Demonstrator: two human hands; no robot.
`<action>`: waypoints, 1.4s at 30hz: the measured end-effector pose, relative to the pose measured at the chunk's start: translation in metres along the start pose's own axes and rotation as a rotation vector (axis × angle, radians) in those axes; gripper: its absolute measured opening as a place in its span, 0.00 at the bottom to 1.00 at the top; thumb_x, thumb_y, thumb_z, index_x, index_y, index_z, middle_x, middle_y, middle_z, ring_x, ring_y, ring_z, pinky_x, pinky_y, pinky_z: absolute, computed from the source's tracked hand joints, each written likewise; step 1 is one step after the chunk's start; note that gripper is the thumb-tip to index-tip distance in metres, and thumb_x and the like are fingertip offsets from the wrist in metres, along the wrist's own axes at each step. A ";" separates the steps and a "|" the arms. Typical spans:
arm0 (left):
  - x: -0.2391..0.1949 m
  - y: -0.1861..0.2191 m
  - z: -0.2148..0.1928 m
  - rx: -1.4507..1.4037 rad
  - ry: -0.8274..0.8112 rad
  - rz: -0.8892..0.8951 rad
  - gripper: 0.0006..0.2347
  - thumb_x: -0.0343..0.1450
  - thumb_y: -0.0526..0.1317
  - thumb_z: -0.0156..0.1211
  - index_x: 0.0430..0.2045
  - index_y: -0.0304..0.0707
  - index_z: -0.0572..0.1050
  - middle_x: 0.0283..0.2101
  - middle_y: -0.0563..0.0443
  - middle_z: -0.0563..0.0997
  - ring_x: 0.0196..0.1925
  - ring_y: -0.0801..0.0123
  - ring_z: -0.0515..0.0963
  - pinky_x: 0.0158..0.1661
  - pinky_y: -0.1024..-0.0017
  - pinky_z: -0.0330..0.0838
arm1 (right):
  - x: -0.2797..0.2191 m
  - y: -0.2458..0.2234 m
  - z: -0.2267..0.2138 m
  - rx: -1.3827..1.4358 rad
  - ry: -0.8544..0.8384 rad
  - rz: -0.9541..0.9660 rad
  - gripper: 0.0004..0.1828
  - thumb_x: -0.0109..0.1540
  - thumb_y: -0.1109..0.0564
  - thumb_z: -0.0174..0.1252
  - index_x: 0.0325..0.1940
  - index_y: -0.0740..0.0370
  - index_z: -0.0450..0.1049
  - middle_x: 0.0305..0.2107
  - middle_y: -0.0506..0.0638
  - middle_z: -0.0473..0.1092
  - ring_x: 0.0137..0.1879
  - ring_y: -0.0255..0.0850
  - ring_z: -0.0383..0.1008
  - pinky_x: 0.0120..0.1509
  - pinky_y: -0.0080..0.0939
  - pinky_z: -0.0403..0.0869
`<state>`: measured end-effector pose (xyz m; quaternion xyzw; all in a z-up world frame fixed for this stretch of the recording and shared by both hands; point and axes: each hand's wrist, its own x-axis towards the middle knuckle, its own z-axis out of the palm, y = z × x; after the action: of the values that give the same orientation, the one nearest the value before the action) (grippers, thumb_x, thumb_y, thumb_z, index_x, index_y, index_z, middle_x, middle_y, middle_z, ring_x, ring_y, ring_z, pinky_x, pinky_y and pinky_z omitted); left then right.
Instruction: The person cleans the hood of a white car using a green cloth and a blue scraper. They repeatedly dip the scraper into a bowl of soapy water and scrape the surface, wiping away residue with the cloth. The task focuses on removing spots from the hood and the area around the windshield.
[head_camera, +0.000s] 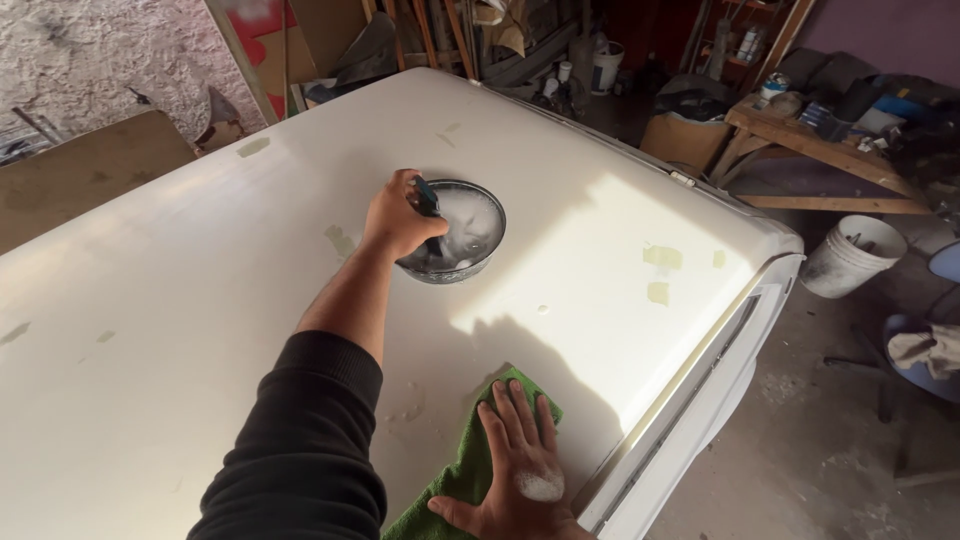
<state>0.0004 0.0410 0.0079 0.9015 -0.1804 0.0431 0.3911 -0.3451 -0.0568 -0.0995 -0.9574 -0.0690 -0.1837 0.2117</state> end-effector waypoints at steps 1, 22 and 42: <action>0.000 -0.009 -0.004 0.002 0.011 -0.007 0.37 0.53 0.41 0.75 0.60 0.41 0.67 0.51 0.45 0.81 0.54 0.57 0.81 0.51 0.65 0.76 | -0.001 -0.001 0.000 0.003 -0.003 -0.012 0.66 0.52 0.14 0.60 0.66 0.78 0.61 0.69 0.74 0.53 0.78 0.70 0.43 0.76 0.74 0.38; -0.097 -0.001 -0.032 -0.041 0.112 0.141 0.32 0.59 0.29 0.71 0.59 0.45 0.66 0.50 0.44 0.81 0.50 0.58 0.83 0.47 0.64 0.79 | 0.006 -0.017 -0.014 -0.004 -0.001 0.071 0.59 0.47 0.22 0.66 0.65 0.69 0.63 0.70 0.67 0.53 0.79 0.59 0.43 0.79 0.64 0.38; -0.327 -0.022 -0.098 0.366 -0.100 -0.065 0.44 0.55 0.45 0.70 0.71 0.47 0.58 0.55 0.48 0.74 0.55 0.53 0.76 0.54 0.57 0.71 | 0.006 -0.022 -0.014 -0.092 -0.082 0.093 0.64 0.45 0.19 0.64 0.70 0.65 0.58 0.73 0.63 0.48 0.81 0.54 0.35 0.80 0.59 0.32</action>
<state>-0.2903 0.2209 -0.0118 0.9640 -0.1594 0.0180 0.2121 -0.3489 -0.0425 -0.0767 -0.9751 -0.0248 -0.1372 0.1727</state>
